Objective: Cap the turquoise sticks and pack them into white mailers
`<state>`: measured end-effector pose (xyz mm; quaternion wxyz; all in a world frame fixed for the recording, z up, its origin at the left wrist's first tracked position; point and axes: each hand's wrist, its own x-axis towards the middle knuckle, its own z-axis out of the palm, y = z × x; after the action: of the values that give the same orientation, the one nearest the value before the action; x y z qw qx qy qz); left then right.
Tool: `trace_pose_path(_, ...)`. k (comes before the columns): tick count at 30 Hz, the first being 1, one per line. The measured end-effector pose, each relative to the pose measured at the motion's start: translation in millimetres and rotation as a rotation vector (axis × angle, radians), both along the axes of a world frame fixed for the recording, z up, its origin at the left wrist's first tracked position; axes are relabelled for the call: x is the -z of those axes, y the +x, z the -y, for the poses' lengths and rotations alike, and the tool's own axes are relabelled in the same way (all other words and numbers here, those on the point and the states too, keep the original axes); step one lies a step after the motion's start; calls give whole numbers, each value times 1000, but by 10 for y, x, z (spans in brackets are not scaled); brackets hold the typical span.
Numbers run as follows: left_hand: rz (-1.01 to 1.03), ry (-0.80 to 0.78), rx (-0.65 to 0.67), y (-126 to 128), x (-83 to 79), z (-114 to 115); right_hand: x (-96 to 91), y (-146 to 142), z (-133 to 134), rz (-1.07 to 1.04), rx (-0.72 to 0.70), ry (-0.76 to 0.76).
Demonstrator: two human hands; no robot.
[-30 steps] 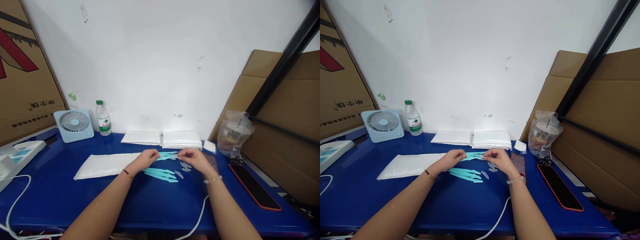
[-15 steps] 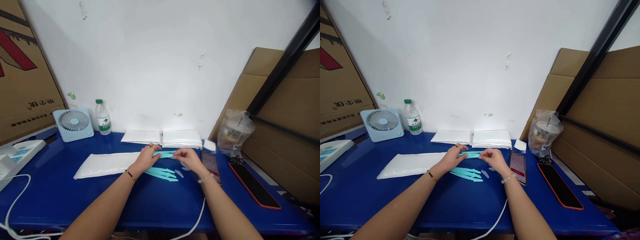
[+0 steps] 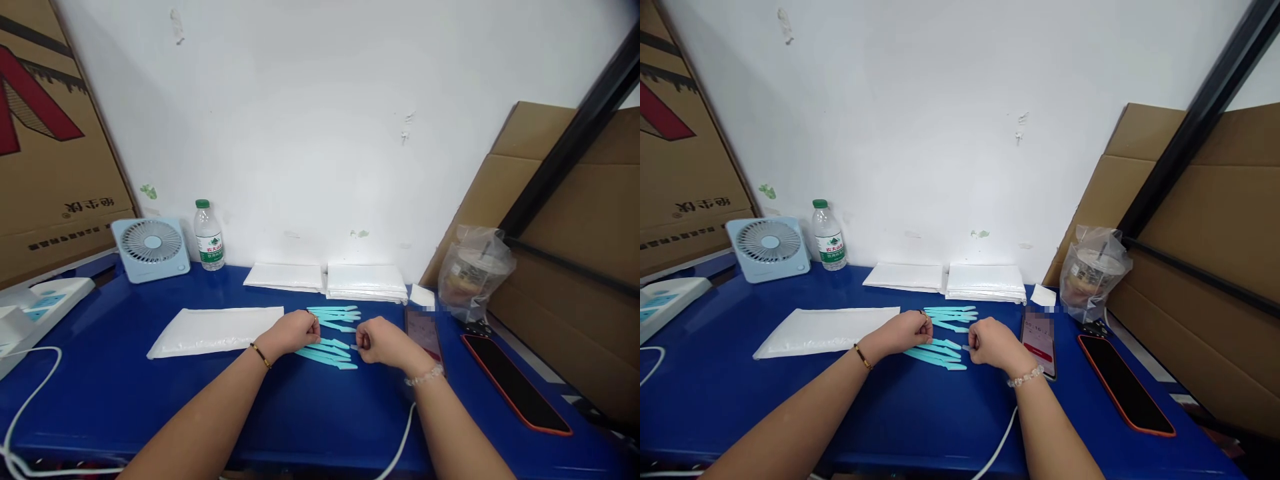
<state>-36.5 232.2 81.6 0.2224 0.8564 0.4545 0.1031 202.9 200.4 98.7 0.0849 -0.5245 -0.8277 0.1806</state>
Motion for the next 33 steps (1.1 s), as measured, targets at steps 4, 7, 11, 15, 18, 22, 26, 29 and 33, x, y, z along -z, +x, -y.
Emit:
trace_pose_path(4, 11, 23, -10, -9, 3, -16, 33, -11, -44, -82, -29, 31)
trace_pose_path(7, 21, 25, -7, -6, -3, -22, 44, 20, -73, -145, -54, -8)
trace_pose_path(11, 40, 51, 4, 6, -24, -22, 71, 33, -98, -183, -60, -25)
trace_pose_path(15, 59, 119, 10, 34, -6, -27, 129, -18, -117, -228, -54, -18)
trace_pose_path(18, 51, 135, 11, 74, 35, -31, 173, -90, -134, -249, -55, 11)
trace_pose_path(22, 72, 180, -41, 103, 35, -21, 159, -100, -166, -261, -2, 76)
trace_pose_path(26, 128, 206, -53, 43, -44, 2, 48, 128, -174, -260, 121, 121)
trace_pose_path(29, 52, 94, 39, -18, -79, 10, -15, 351, -149, -245, 145, -2)
trace_pose_path(33, -18, -10, 45, -25, -66, 14, -14, 454, -126, -192, 127, -136)
